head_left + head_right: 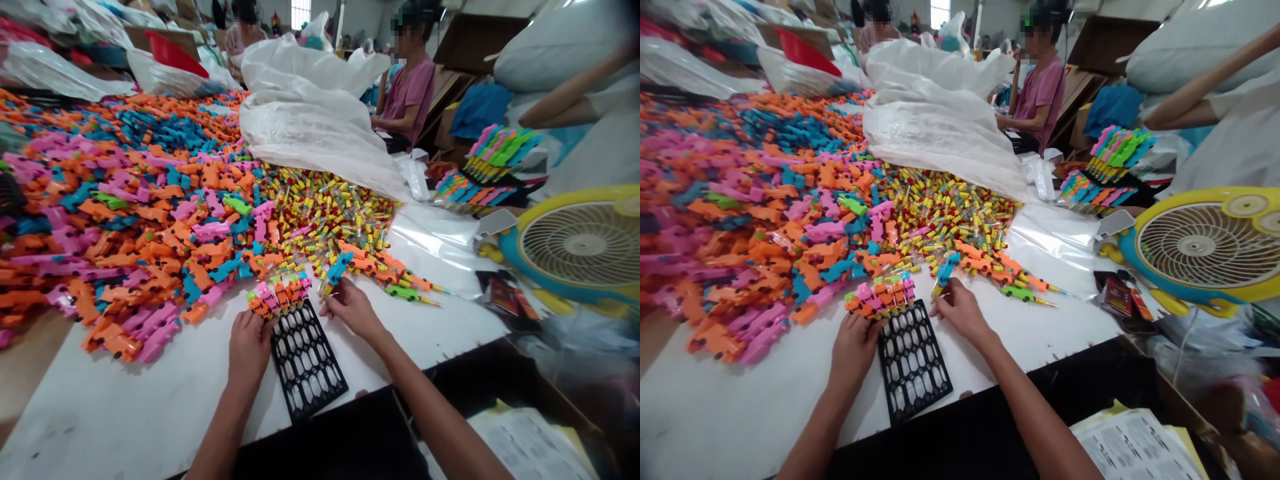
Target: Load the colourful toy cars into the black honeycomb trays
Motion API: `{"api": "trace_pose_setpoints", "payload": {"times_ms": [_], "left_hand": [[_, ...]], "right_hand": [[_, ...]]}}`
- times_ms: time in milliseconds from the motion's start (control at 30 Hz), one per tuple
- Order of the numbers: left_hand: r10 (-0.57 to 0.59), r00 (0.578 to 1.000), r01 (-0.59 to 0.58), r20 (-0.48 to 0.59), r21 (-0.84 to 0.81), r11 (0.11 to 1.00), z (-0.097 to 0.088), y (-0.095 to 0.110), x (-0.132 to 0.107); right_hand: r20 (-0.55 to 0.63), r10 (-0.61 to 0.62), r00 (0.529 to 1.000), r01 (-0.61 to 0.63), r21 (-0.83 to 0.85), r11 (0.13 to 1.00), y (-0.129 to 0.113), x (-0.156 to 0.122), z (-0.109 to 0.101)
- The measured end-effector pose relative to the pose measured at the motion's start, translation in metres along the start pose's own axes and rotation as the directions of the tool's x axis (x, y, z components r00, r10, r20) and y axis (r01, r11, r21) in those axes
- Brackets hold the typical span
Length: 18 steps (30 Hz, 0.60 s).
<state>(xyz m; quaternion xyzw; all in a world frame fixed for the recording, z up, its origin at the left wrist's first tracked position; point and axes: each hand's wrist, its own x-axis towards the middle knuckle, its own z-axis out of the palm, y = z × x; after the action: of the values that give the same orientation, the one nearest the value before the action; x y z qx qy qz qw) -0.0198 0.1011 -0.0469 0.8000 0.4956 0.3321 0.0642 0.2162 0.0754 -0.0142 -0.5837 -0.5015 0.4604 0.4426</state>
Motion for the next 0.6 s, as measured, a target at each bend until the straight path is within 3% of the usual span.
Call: {"api": "trace_pose_setpoints", "payload": {"times_ms": [67,133,367,533,600], "left_hand": [[-0.002,1.000,0.002,-0.002,0.004,1.000,0.001,-0.001,-0.001],[-0.005,1.000,0.005,-0.003,0.005,1.000,0.001,-0.001,-0.001],[-0.012,1.000,0.011,-0.005,-0.016,1.000,0.002,-0.001,-0.002],[-0.014,1.000,0.013,-0.010,-0.037,0.999,0.001,-0.001,-0.001],[-0.016,1.000,0.016,-0.012,-0.034,0.999,0.001,-0.001,-0.001]], "right_hand": [[0.100,-0.036,0.994,0.025,0.107,0.994,0.004,0.014,0.014],[0.121,-0.077,0.990,0.065,0.104,0.993,0.009,0.022,0.018],[0.166,-0.186,0.968,0.222,-0.239,0.945,0.014,0.023,0.005],[0.222,-0.341,0.914,0.406,-0.435,0.804,0.012,0.018,0.014],[0.241,-0.354,0.904,0.427,-0.442,0.789,0.010,0.015,0.006]]}}
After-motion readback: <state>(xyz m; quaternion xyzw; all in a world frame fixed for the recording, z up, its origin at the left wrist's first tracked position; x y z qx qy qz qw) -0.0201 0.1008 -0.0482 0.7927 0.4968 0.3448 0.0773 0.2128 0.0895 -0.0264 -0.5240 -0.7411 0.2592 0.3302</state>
